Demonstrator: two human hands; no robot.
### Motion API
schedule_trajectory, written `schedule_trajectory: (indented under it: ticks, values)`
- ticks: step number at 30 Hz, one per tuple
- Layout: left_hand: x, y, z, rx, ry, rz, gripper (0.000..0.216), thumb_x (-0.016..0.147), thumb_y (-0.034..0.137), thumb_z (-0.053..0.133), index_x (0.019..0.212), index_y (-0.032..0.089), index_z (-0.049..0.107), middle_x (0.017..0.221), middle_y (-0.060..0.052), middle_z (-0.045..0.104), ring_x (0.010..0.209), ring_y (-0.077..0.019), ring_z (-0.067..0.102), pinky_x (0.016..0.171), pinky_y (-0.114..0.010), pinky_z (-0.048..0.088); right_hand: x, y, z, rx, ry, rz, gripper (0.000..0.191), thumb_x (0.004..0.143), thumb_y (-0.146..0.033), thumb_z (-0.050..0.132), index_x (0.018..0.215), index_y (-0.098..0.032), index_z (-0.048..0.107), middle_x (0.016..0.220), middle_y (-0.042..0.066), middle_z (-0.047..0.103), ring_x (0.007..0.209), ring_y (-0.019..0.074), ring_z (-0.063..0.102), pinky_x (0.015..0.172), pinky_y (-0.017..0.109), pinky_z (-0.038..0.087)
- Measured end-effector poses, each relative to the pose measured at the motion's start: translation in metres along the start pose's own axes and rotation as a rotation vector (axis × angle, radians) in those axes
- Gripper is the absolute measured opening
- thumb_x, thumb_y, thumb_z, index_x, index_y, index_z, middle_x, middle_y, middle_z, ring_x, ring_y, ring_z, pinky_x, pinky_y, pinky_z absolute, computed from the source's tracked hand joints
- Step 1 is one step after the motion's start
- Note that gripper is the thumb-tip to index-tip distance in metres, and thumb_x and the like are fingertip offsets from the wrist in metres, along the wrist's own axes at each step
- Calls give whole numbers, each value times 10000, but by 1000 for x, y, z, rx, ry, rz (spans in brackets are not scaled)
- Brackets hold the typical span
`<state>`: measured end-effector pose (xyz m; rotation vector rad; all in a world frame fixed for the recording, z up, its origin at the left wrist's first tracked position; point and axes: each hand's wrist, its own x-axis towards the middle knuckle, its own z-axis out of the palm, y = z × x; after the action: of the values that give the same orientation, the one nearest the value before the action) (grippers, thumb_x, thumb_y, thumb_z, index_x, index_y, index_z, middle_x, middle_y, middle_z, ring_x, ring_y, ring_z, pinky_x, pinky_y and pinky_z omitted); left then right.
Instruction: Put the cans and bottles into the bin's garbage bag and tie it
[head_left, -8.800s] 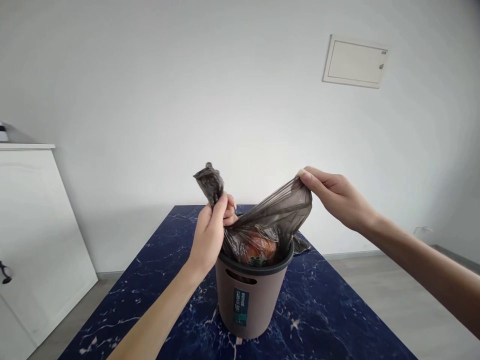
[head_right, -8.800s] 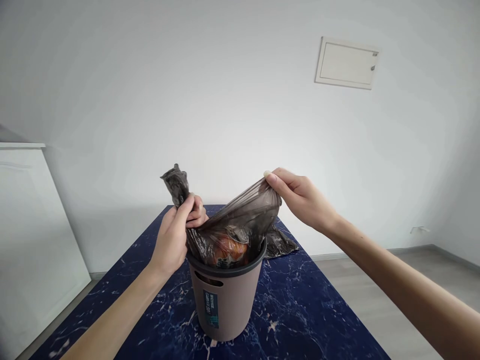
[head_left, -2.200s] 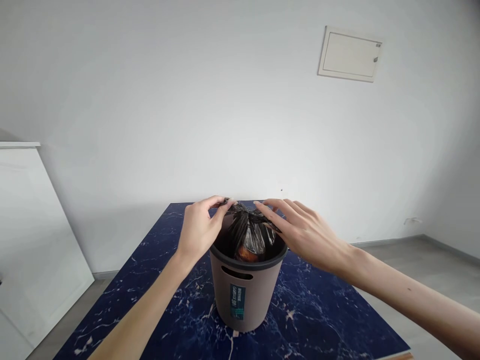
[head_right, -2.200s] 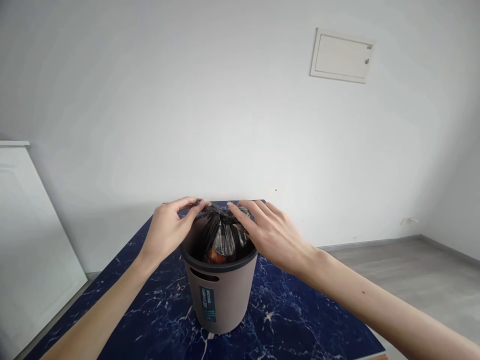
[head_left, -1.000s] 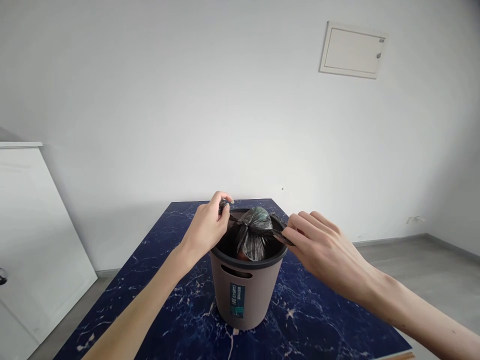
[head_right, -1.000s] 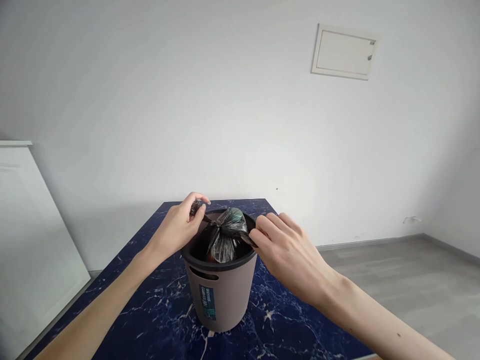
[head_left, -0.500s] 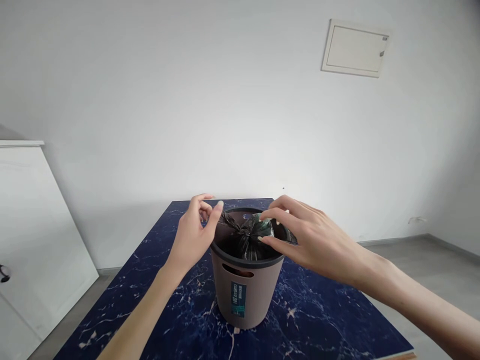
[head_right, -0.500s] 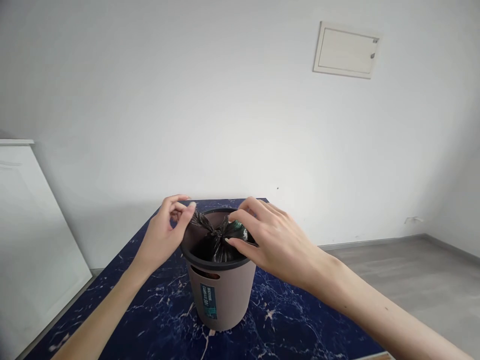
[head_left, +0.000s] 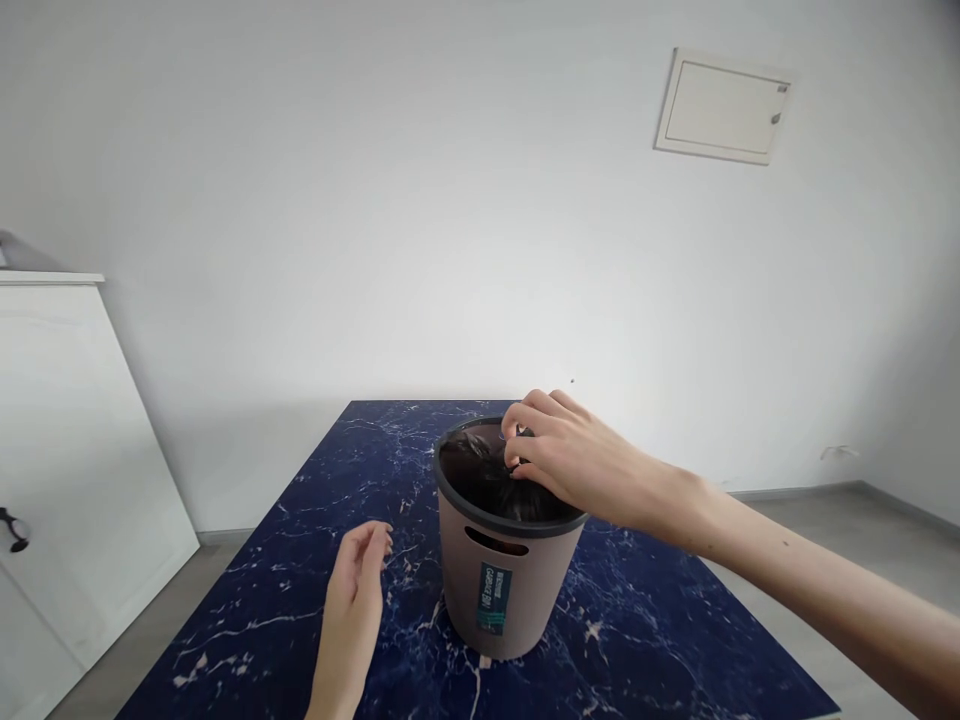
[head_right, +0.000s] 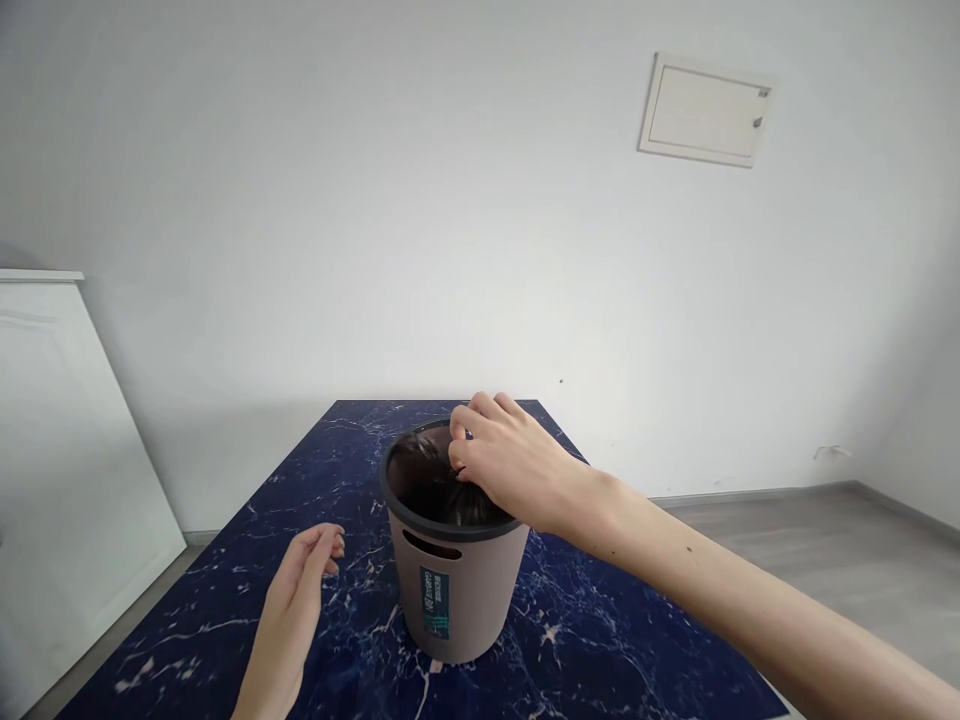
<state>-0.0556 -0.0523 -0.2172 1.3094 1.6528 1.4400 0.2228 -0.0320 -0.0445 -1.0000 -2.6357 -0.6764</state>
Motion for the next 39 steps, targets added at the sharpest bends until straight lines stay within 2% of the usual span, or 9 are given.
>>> schedule_trajectory:
  ticks: [6, 11, 14, 19, 23, 27, 32, 35, 39]
  values:
    - [-8, -41, -8, 78, -117, -46, 607, 888, 831, 471, 1028, 264, 638, 1040, -81, 702, 1099, -308, 686, 936, -378, 554, 1, 3, 4, -145, 135, -42, 195, 1049, -76, 495, 940, -186, 613, 947, 77, 659, 855, 234, 538, 827, 384, 417]
    - [-29, -66, -7, 227, -334, 16, 603, 918, 813, 423, 1004, 268, 666, 1026, -104, 732, 978, -295, 711, 763, -334, 569, 4, 15, -14, -176, 221, -22, 196, 1108, -138, 416, 1012, -177, 583, 987, 105, 661, 906, 252, 557, 856, 396, 435]
    - [-41, -72, -6, 292, -380, 114, 557, 965, 763, 406, 989, 282, 686, 996, -97, 726, 942, -280, 705, 731, -323, 563, 5, 21, -25, -197, 254, -24, 190, 1126, -199, 412, 1024, -178, 571, 999, 115, 666, 942, 264, 573, 874, 406, 451]
    - [-43, -75, -6, 324, -391, 134, 531, 1001, 721, 394, 1006, 290, 704, 1015, -90, 712, 975, -278, 698, 811, -350, 580, 8, 21, -26, -200, 294, -35, 145, 1119, -192, 427, 1047, -189, 553, 1047, 122, 682, 974, 274, 593, 885, 412, 471]
    - [-45, -69, -8, 327, -456, 140, 480, 1020, 692, 421, 1103, 305, 692, 1135, -88, 702, 1117, -285, 666, 949, -382, 562, 14, 16, -22, -100, 277, -7, 134, 1128, -230, 412, 1076, -199, 532, 1082, 122, 703, 1002, 280, 628, 868, 402, 486]
    - [-52, -54, -8, 254, -529, 204, 424, 1021, 640, 490, 1238, 318, 658, 1270, -113, 660, 1187, -287, 639, 980, -362, 557, 22, 3, -25, -23, 169, 38, 178, 1148, -289, 358, 1098, -206, 507, 950, 84, 720, 927, 271, 658, 762, 368, 474]
    - [-55, -46, -9, 200, -533, 184, 398, 987, 629, 569, 1222, 328, 683, 1316, -118, 640, 1153, -290, 658, 951, -346, 574, 24, -7, -37, -71, 127, 40, 232, 1147, -282, 314, 1077, -201, 520, 810, 69, 699, 754, 245, 629, 628, 352, 384]
    - [-54, -49, -10, 212, -550, 195, 389, 984, 612, 585, 1222, 324, 696, 1273, -121, 665, 1116, -294, 677, 925, -349, 587, 22, 2, -46, -68, 192, 144, 239, 1139, -309, 327, 1096, -204, 538, 830, 72, 716, 725, 236, 638, 608, 340, 383]
    - [-52, -54, -10, 203, -540, 205, 349, 992, 584, 591, 1189, 320, 706, 1209, -106, 688, 1087, -281, 686, 917, -339, 582, 16, 26, -65, -18, 266, 441, 214, 1114, -369, 420, 1154, -213, 561, 798, 36, 714, 622, 216, 613, 588, 320, 406]
